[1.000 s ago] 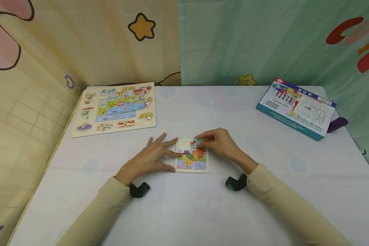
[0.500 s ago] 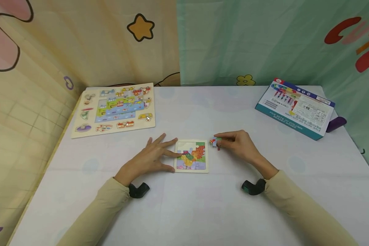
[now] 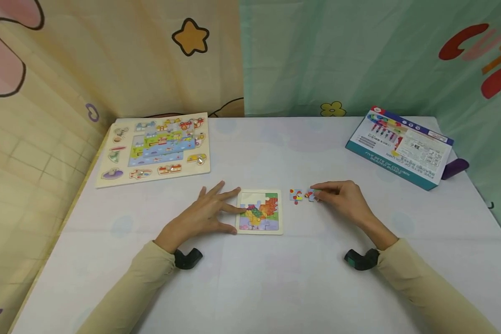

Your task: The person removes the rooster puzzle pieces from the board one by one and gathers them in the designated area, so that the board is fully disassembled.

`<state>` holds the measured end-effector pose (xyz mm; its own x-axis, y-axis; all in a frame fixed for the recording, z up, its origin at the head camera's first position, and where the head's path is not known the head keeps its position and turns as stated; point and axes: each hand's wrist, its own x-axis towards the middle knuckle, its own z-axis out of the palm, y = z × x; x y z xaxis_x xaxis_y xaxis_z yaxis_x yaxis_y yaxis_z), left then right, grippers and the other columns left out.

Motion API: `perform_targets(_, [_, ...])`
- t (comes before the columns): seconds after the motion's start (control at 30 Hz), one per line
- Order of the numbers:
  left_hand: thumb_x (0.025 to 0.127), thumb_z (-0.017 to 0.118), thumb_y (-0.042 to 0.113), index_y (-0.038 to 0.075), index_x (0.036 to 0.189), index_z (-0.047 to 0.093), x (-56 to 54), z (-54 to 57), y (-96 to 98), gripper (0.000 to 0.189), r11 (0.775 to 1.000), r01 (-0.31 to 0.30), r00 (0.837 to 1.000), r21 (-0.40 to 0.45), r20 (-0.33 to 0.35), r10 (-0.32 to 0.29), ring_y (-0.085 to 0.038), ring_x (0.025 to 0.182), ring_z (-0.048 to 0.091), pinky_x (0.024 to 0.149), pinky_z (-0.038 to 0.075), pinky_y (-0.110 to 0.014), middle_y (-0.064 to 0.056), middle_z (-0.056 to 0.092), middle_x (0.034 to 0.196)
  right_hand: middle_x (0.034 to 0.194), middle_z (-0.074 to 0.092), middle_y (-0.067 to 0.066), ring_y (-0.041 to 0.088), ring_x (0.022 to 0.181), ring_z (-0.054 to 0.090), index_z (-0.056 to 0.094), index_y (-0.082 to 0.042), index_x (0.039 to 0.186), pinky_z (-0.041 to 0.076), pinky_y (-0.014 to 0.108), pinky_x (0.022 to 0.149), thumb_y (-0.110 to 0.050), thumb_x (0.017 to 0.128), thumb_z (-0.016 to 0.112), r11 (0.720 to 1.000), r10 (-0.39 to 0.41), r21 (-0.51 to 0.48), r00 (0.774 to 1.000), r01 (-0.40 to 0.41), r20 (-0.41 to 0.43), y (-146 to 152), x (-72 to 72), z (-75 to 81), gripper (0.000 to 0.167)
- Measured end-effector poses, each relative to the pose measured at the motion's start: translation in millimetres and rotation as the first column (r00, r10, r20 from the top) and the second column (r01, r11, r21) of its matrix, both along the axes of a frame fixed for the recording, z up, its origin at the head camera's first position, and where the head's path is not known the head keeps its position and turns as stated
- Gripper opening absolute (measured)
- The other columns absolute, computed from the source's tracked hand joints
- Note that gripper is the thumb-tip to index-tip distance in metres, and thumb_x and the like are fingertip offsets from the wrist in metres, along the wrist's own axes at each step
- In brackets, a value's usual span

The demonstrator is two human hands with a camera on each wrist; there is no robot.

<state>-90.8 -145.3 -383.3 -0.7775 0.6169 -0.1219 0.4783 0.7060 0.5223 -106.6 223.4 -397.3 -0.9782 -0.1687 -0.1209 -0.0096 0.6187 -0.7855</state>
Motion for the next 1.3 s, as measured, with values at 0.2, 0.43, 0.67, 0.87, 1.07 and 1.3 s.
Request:
perform_targets(0.2, [0.07, 0.087, 0.041, 0.027, 0.123, 0.071, 0.2, -1.5, 0.4, 0.056, 1.0, 0.0, 1.0, -0.01, 0.006, 0.0, -0.042, 0.148, 0.01, 0.107, 0.005, -0.074, -0.004, 0.038, 0.155, 0.086, 0.074, 0.002, 0.02, 0.092, 0.063, 0.077, -0.01, 0.107, 0.047, 0.03, 0.077, -0.018, 0.092, 0.07, 0.998, -0.006, 0.068, 0.998, 0.01, -0.062, -3.4, -0.7, -1.4, 0.019])
perform_targets(0.43, [0.07, 0.087, 0.04, 0.027, 0.122, 0.071, 0.7, -1.4, -0.4, 0.056, 1.0, -0.006, 1.0, -0.001, 0.003, 0.006, -0.042, 0.148, 0.01, 0.108, 0.005, -0.074, -0.003, 0.039, 0.155, 0.089, 0.072, 0.005, 0.022, 0.09, 0.061, 0.079, -0.009, 0.101, 0.046, 0.036, 0.075, -0.017, 0.088, 0.075, 0.993, -0.027, 0.107, 0.991, 0.041, -0.128, -6.6, -2.1, -1.7, 0.016])
perform_targets(0.67, [0.071, 0.087, 0.039, 0.027, 0.123, 0.071, 0.2, -2.1, 0.2, 0.056, 1.0, -0.011, 1.0, -0.001, 0.009, 0.011, -0.04, 0.148, 0.009, 0.109, 0.004, -0.072, -0.002, 0.038, 0.155, 0.096, 0.071, 0.01, 0.023, 0.086, 0.061, 0.08, -0.008, 0.095, 0.045, 0.035, 0.072, -0.016, 0.084, 0.079, 0.989, -0.045, 0.133, 0.985, 0.068, -0.169, -8.0, -2.5, -1.5, 0.014])
perform_targets(0.87, [0.071, 0.087, 0.04, 0.028, 0.123, 0.071, -0.4, -3.3, 0.1, 0.056, 1.0, -0.008, 1.0, -0.009, 0.006, 0.008, -0.04, 0.148, 0.009, 0.109, 0.005, -0.073, -0.002, 0.037, 0.155, 0.089, 0.069, 0.007, 0.021, 0.082, 0.06, 0.079, -0.008, 0.093, 0.045, 0.035, 0.071, -0.016, 0.083, 0.079, 0.988, -0.045, 0.138, 0.987, 0.067, -0.155, -7.7, -3.3, -2.1, 0.013])
perform_targets(1.07, [0.07, 0.087, 0.04, 0.027, 0.123, 0.071, -0.7, -3.3, -0.5, 0.056, 1.0, -0.008, 1.0, -0.01, 0.001, 0.008, -0.041, 0.148, 0.01, 0.108, 0.005, -0.073, -0.002, 0.038, 0.155, 0.083, 0.068, 0.005, 0.02, 0.078, 0.057, 0.078, -0.008, 0.095, 0.043, 0.034, 0.068, -0.017, 0.085, 0.076, 0.989, -0.035, 0.137, 0.991, 0.053, -0.127, -7.6, -4.4, -1.7, 0.013])
perform_targets(1.3, [0.07, 0.088, 0.039, 0.027, 0.122, 0.071, -0.6, -2.1, 0.2, 0.056, 1.0, -0.015, 1.0, -0.012, 0.008, 0.015, -0.04, 0.149, 0.009, 0.109, 0.005, -0.073, -0.002, 0.038, 0.155, 0.08, 0.066, 0.006, 0.019, 0.069, 0.054, 0.076, -0.005, 0.094, 0.042, 0.03, 0.059, -0.012, 0.086, 0.074, 0.989, -0.044, 0.133, 0.981, 0.07, -0.191, -20.7, -4.6, 2.0, 0.01])
